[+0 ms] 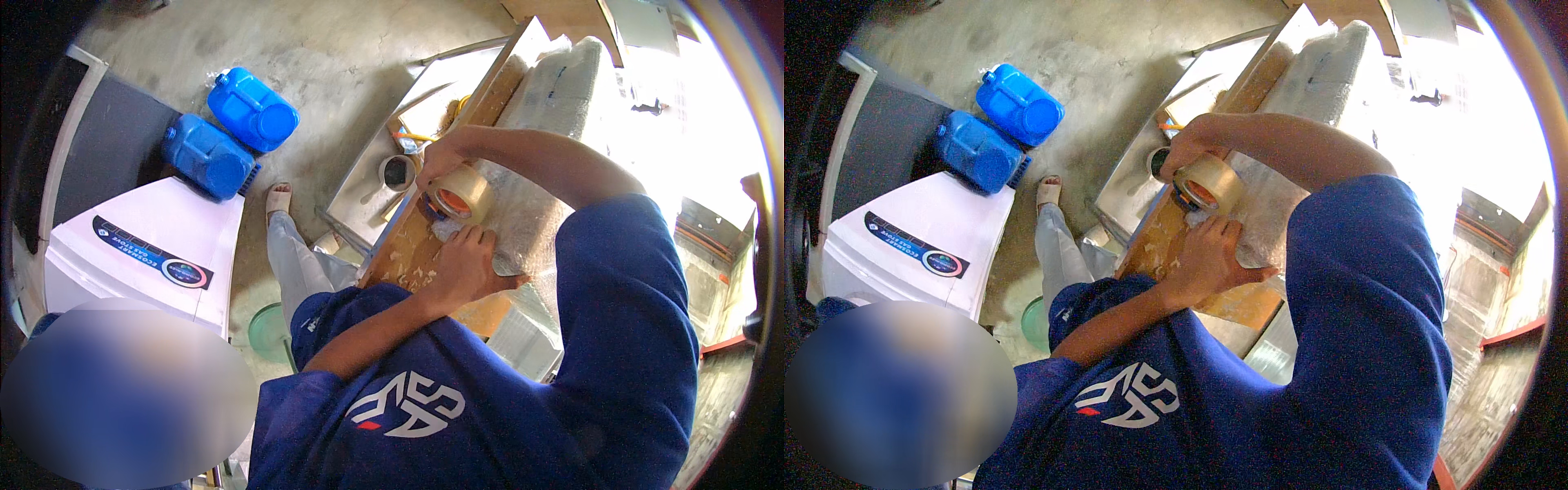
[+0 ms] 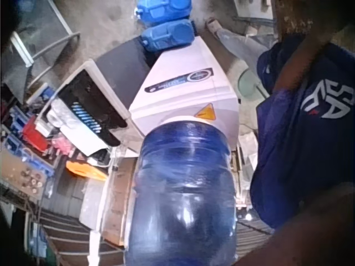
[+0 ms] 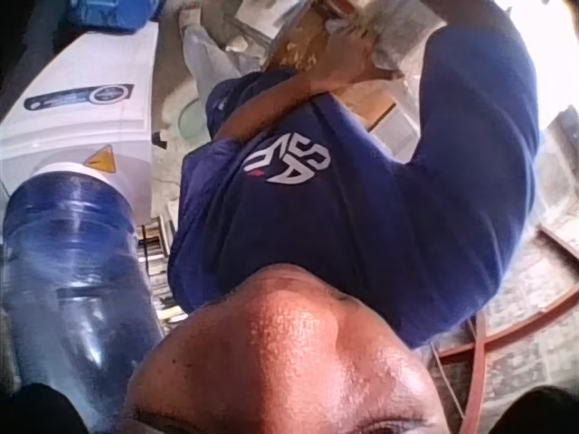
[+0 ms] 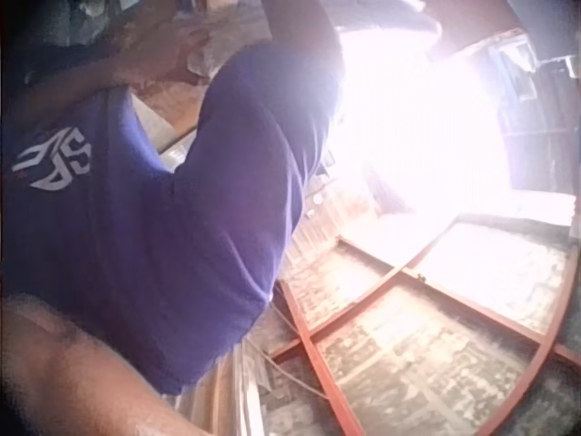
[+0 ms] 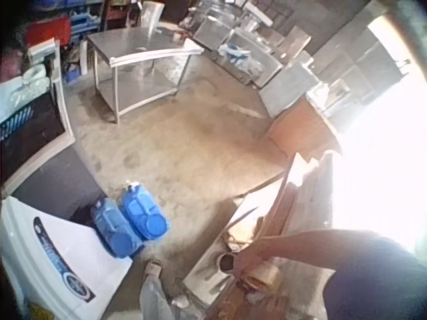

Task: The person wraps a stainless steel gas stove with bubble wrap and secures it with packing tape. They also cut a piece of cardboard and place it under the wrapped stove.

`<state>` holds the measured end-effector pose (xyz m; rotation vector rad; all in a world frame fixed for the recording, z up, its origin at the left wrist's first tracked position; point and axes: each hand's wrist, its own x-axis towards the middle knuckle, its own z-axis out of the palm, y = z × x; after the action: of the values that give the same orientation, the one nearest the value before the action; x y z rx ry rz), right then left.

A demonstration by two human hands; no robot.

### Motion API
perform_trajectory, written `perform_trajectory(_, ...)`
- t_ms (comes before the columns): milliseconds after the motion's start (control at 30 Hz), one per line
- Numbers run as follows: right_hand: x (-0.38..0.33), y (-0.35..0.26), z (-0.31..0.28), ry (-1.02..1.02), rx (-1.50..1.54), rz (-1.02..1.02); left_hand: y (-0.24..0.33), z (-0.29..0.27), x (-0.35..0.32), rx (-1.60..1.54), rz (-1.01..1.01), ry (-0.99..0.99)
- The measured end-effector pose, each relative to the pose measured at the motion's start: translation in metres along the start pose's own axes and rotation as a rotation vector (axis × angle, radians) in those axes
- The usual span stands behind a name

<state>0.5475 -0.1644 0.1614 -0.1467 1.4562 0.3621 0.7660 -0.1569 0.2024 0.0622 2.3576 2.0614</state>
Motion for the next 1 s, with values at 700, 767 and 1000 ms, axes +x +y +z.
perform_trajectory(700, -0.003, 0.001, 0.004, -0.049, 0.014, -0.029, -0.004, 0.001, -0.002, 0.007, 0.037, -0.003)
perform_trajectory(767, -0.009, -0.002, 0.009, 0.151, -0.233, -0.091, -0.007, 0.003, -0.001, -0.016, 0.028, -0.019)
perform_trajectory(1000, -0.018, 0.019, 0.039, 0.449, -0.331, -0.301, -0.009, 0.004, 0.000, 0.061, 0.083, 0.008)
